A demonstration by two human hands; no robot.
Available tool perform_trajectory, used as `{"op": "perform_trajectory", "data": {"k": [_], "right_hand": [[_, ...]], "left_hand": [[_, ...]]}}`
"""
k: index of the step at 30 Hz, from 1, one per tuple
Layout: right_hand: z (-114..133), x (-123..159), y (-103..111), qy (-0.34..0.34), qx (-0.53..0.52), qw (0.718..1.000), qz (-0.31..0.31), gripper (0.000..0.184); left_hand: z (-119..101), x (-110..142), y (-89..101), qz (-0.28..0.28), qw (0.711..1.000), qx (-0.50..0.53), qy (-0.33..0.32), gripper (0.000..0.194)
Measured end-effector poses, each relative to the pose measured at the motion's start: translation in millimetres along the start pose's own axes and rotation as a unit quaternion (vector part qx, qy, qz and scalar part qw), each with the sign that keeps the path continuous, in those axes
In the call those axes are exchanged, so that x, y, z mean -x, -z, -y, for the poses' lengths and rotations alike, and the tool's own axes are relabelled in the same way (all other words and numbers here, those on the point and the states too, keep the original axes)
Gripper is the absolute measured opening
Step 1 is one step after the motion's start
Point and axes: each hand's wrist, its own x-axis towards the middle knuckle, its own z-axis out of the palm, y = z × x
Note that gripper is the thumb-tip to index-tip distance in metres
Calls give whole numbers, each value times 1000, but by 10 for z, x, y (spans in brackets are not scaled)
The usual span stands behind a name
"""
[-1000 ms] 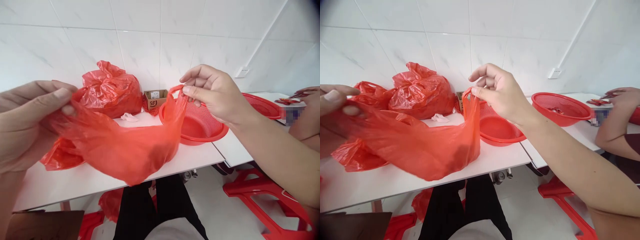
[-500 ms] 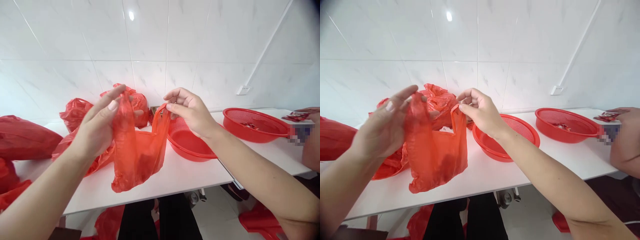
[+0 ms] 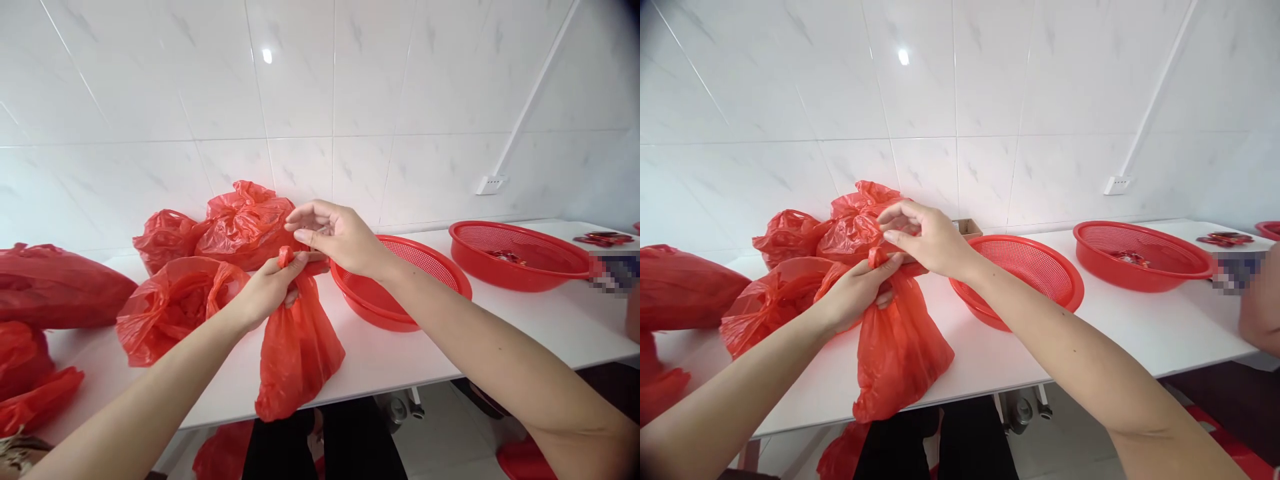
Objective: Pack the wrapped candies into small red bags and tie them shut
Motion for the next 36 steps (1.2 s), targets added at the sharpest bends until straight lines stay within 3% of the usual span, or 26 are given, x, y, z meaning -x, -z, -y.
{"op": "perform_trajectory", "data": {"k": [3, 6, 11, 14, 17, 20, 23, 25, 27, 32, 34, 36], "right_hand": [[-187, 129, 43, -94, 3, 995, 21, 24], [-317, 250, 44, -138, -25, 989, 44, 15], [-242, 346, -5, -131, 6, 990, -48, 10], [-147, 392, -70, -96, 14, 994, -42, 10], [-132, 431, -149, -64, 20, 997, -32, 10], [-161, 460, -209, -65, 6, 997, -37, 12], [-149, 523, -260, -74, -31, 996, -33, 12], [-118, 583, -293, -72, -57, 996, -8, 13], [-104, 628, -316, -66, -69, 995, 17, 16], [-292, 584, -333, -50, -70, 995, -57, 20], [-409, 546, -362, -66, -74, 995, -26, 23], [-491, 526, -411, -94, -65, 993, 0, 26]], "left_hand": [[50, -10, 11, -24, 999, 45, -9, 41], [81, -3, 29, -11, 1000, 7, -15, 46], [95, 20, 42, -41, 991, -115, -50, 42], [55, 35, 76, -45, 972, -228, -28, 31], [18, 48, 118, -44, 958, -283, 2, 39], [16, 59, 157, -3, 968, -247, 47, 44], [38, 67, 216, 49, 989, -116, 80, 48], [54, 71, 266, 61, 996, -41, 49, 43], [63, 78, 311, 86, 996, -29, 17, 34], [63, 124, 316, 124, 979, -159, -23, 16], [79, 144, 281, 114, 969, -211, -57, 20], [123, 155, 243, 54, 954, -276, -100, 28]]}}
